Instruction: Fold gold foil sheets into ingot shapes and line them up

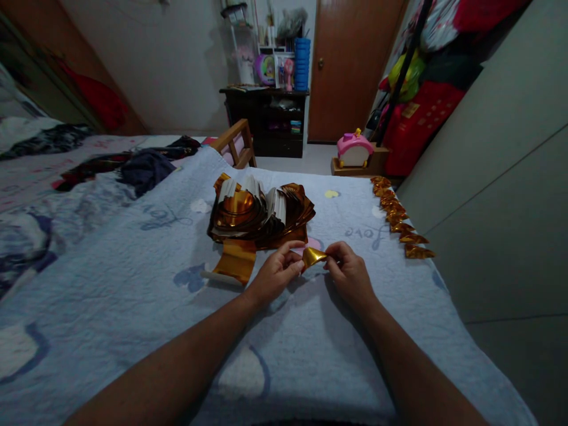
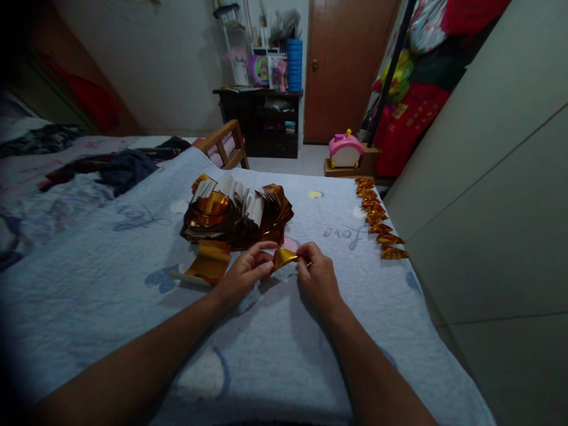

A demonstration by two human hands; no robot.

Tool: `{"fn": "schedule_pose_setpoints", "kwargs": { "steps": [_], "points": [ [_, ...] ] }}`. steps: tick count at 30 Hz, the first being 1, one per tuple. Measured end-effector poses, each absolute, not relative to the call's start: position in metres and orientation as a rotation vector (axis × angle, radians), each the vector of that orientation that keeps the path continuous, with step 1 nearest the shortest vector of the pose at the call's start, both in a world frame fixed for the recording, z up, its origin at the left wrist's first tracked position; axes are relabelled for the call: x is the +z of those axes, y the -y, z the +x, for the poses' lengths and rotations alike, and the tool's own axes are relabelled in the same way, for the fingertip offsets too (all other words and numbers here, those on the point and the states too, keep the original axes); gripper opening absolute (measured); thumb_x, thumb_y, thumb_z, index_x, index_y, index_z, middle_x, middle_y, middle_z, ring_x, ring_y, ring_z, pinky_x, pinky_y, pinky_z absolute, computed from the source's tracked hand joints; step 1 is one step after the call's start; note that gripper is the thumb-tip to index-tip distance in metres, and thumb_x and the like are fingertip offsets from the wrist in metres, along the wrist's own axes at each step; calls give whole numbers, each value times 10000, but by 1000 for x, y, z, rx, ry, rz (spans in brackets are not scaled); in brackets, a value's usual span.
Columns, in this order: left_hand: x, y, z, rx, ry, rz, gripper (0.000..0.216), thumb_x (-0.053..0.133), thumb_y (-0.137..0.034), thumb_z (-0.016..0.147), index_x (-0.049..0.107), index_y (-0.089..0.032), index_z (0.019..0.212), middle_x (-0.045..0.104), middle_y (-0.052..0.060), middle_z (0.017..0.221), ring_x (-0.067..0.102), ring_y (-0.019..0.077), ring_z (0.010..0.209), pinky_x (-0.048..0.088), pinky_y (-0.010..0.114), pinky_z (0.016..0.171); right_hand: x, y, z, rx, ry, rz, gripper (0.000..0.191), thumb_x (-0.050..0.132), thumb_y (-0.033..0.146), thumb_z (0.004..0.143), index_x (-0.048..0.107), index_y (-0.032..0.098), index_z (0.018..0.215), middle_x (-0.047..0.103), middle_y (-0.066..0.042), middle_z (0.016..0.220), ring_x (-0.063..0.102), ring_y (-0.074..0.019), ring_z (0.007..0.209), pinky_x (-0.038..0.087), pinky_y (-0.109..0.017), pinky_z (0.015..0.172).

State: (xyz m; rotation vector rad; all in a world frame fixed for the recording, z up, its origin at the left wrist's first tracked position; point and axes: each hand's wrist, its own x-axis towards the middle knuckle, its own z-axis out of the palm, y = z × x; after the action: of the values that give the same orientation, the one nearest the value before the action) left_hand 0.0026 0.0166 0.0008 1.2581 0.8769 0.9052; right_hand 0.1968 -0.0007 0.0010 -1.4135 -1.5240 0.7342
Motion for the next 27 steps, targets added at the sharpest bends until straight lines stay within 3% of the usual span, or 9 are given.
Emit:
{"fn": "schedule_pose_setpoints", "kwargs": {
  "steps": [9,19,27],
  "points": [
    [-7,-18,1,848,-930,1372,456,591,-311,904,516,-205,1342,667,35,957,539,105,672,407,240,638,4,-6,210,743,1474,-1422,106,527,278,830,607,207,828,636,-11,756,586,-175,670,449,-293,630],
    [-3,-18,1,798,-993,1539,402,590,-277,887,569,-166,1273,654,36,890,583,147,781,427,265,712,49,1,270,477,1640,-1644,104,572,283,745,644,208,753,640,-34,760,581,-194,712,454,-326,693],
    [0,-17,1,785,-1031,1598,357,603,-292,879,623,-163,1211,619,16,835,551,140,740,413,268,693,42,32,361,354,1162,-2019,167,567,321,653,659,206,731,673,-47,692,602,-211,633,442,-326,618]
  ]
}}
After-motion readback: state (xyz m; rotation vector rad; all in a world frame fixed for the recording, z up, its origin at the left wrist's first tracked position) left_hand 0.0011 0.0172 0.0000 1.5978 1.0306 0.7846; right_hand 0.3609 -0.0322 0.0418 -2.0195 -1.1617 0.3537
